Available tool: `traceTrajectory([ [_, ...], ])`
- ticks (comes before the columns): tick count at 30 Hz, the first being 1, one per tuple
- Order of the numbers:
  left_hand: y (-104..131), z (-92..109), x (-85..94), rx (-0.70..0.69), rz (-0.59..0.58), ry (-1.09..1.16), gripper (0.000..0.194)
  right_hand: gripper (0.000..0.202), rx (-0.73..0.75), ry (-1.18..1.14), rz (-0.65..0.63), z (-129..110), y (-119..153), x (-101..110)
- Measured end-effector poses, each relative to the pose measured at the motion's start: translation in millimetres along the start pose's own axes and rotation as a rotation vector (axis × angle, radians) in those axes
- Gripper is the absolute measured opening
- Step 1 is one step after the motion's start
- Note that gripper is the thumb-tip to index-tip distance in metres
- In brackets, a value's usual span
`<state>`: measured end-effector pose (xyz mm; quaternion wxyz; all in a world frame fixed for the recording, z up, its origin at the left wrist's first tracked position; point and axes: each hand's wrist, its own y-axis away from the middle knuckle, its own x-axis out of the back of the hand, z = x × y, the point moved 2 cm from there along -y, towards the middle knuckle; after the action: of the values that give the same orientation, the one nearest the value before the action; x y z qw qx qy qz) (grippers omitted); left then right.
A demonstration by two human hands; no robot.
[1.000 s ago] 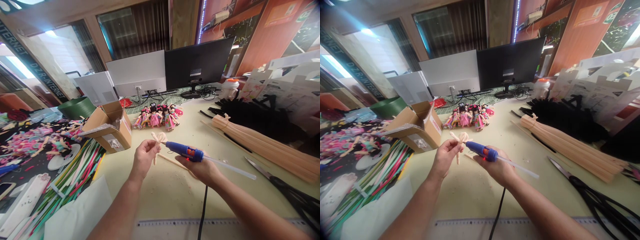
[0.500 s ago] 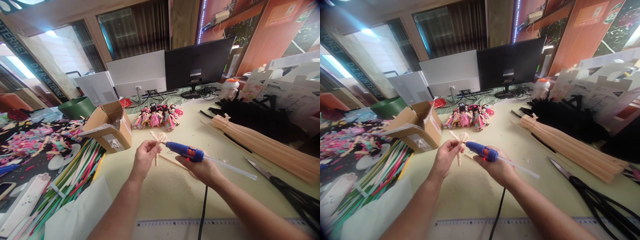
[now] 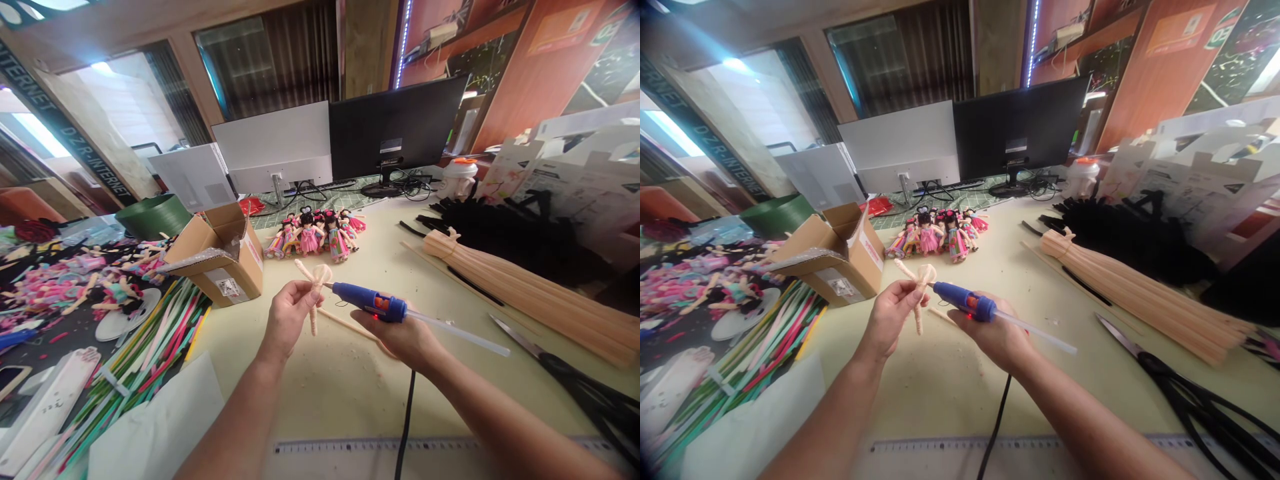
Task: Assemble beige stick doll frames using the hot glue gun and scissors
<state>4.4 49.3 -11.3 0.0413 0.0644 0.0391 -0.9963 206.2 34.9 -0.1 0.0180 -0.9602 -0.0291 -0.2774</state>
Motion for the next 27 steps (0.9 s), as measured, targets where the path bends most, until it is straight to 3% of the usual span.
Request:
traceTrajectory([
  [10, 2.9, 5.3, -2.0, 0.069, -0.040, 0.070, 0.032, 0.033, 0.003, 0.016, 0.022, -2.6, -1.2, 0.9],
  [17, -5.2, 7.5, 14.2, 0.110, 0.092, 0.174, 0.032, 0.035, 0.068, -0.025, -0.015, -11.8, -7.0, 14.1],
  [23, -12.0, 8.4, 27.0, 0.094, 0.147, 0.204, 0.035, 0.037, 0.055, 0.140, 0.001, 14.3, -25.2, 18.2],
  [27, -12.2, 6.6, 26.9, 0.102, 0.145, 0.202, 0.037, 0.036, -0.032, 0.251, 0.013, 32.1, -35.0, 22.2],
])
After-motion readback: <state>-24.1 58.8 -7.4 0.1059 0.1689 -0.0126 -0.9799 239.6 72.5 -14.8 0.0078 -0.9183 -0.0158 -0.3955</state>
